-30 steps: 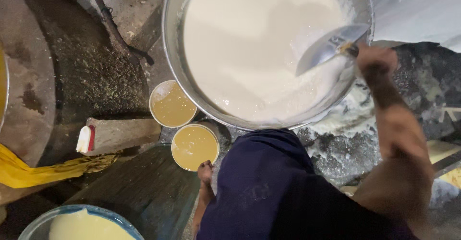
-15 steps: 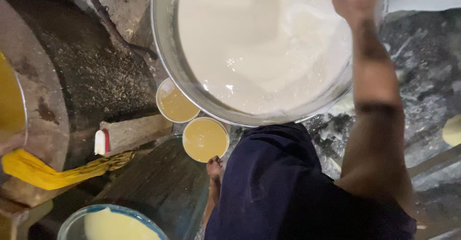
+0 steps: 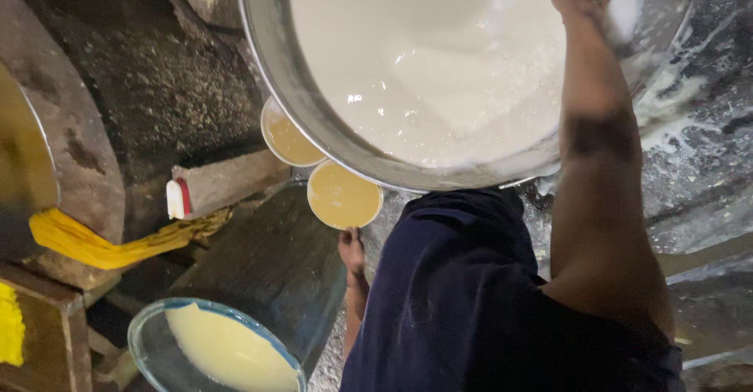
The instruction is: The person stands over a large vat of white liquid and uses a wide metal ladle to scoop yellowish liquid from its surface, pouring each ladleful into buckets on the floor. They repeat the scooping and pouring cycle, steadying the buckets with the other hand, and at the end set the ladle on the vat rim and step away.
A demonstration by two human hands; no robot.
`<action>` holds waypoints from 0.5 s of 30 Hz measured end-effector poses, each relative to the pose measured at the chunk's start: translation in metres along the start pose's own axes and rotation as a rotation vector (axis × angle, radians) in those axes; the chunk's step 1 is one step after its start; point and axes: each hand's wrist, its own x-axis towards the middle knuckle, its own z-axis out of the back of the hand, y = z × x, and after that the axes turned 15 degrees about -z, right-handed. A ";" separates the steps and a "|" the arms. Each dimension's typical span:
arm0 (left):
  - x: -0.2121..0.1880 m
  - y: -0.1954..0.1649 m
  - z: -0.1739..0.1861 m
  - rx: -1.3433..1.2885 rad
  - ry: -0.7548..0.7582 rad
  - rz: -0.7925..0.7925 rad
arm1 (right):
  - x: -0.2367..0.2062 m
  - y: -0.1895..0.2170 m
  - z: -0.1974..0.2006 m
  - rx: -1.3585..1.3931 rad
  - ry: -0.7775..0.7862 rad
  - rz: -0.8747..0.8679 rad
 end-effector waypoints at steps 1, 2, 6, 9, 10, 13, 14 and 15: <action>0.006 -0.002 -0.002 0.001 -0.019 -0.046 | -0.001 -0.001 -0.006 0.013 0.011 -0.028; 0.012 -0.005 -0.005 -0.004 -0.033 -0.113 | -0.002 -0.002 -0.011 0.033 0.015 -0.057; 0.038 -0.027 -0.007 0.262 0.035 -0.134 | -0.008 -0.007 -0.028 0.165 0.049 -0.174; 0.053 -0.048 -0.014 0.341 0.127 -0.333 | -0.016 -0.010 -0.036 0.213 0.053 -0.409; 0.059 -0.055 -0.016 0.399 0.166 -0.417 | -0.019 -0.011 -0.039 0.206 0.029 -0.497; 0.070 -0.072 -0.025 0.515 0.268 -0.601 | -0.033 -0.029 -0.043 0.311 -0.027 -0.202; 0.072 -0.076 -0.028 0.516 0.286 -0.619 | -0.036 -0.033 -0.046 0.315 0.019 -0.259; 0.073 -0.078 -0.032 0.517 0.307 -0.637 | -0.038 -0.037 -0.049 0.318 0.064 -0.318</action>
